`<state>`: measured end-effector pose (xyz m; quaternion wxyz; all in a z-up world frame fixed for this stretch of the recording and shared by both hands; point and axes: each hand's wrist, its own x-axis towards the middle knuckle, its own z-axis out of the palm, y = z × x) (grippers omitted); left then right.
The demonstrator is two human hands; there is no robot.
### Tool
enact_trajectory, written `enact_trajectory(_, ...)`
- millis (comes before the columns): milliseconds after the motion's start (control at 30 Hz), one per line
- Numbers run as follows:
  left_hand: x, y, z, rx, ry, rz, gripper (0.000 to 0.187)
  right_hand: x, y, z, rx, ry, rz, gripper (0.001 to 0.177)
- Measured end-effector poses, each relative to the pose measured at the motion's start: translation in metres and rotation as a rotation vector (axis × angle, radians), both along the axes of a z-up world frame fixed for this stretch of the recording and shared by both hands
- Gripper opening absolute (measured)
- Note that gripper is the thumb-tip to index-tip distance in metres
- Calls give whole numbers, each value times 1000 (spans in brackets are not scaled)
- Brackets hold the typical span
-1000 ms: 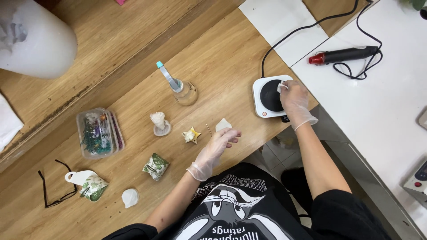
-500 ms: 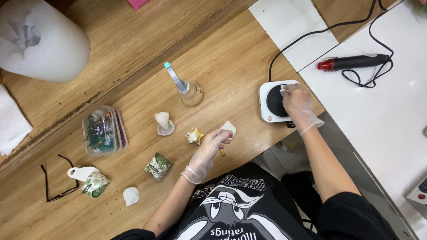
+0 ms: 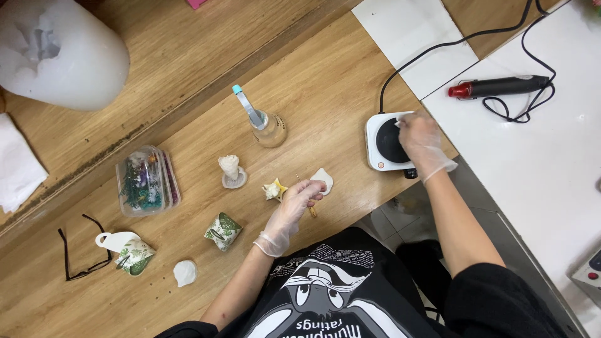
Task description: Preparing and cleaning wax components for candle making.
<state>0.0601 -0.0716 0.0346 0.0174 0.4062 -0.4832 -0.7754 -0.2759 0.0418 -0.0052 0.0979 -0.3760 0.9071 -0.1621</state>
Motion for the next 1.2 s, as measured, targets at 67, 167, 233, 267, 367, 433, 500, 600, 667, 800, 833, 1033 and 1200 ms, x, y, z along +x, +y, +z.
enact_trajectory(67, -2, 0, 10, -8, -2, 6, 43, 18, -11, 10, -50, -20, 51, 17)
enact_trajectory(167, 4, 0, -5, 1, 16, 5, 43, 44, 10, 30, -20, -100, 98, 17)
enact_trajectory(233, 5, 0, -10, 2, 13, 10, 42, 39, 26, 28, 15, -88, 92, 17)
enact_trajectory(267, 6, 0, -13, 3, 9, 15, 41, 37, 34, 26, 49, -78, 87, 17)
enact_trajectory(367, 6, 1, 0, 4, -1, 22, 40, 8, 33, 17, 17, -42, -14, 17)
enact_trajectory(433, 6, 3, 6, -17, -19, 20, 40, 0, 10, 13, -44, -22, -11, 16)
enact_trajectory(500, 7, 3, 2, -37, -35, 14, 39, 1, -8, 3, -105, 0, -13, 16)
enact_trajectory(600, 11, 3, -10, -1, 27, 14, 40, 41, -24, 18, -215, 89, 168, 14)
enact_trajectory(667, 9, 1, -7, -7, 11, 14, 43, 92, -34, 83, 180, -513, -2, 18)
enact_trajectory(800, -1, 12, 19, 76, -48, -21, 43, 161, 30, 29, -359, -840, 17, 18)
enact_trajectory(833, -4, 16, 31, 119, -31, -38, 40, 174, 36, 37, -490, -1030, -71, 18)
enact_trajectory(1033, -4, 38, -34, 185, 98, 92, 27, 160, 69, 57, -550, -1150, -315, 21)
enact_trajectory(1200, 3, 31, -32, 155, 77, 102, 23, 105, 87, 41, -338, -869, -904, 33)
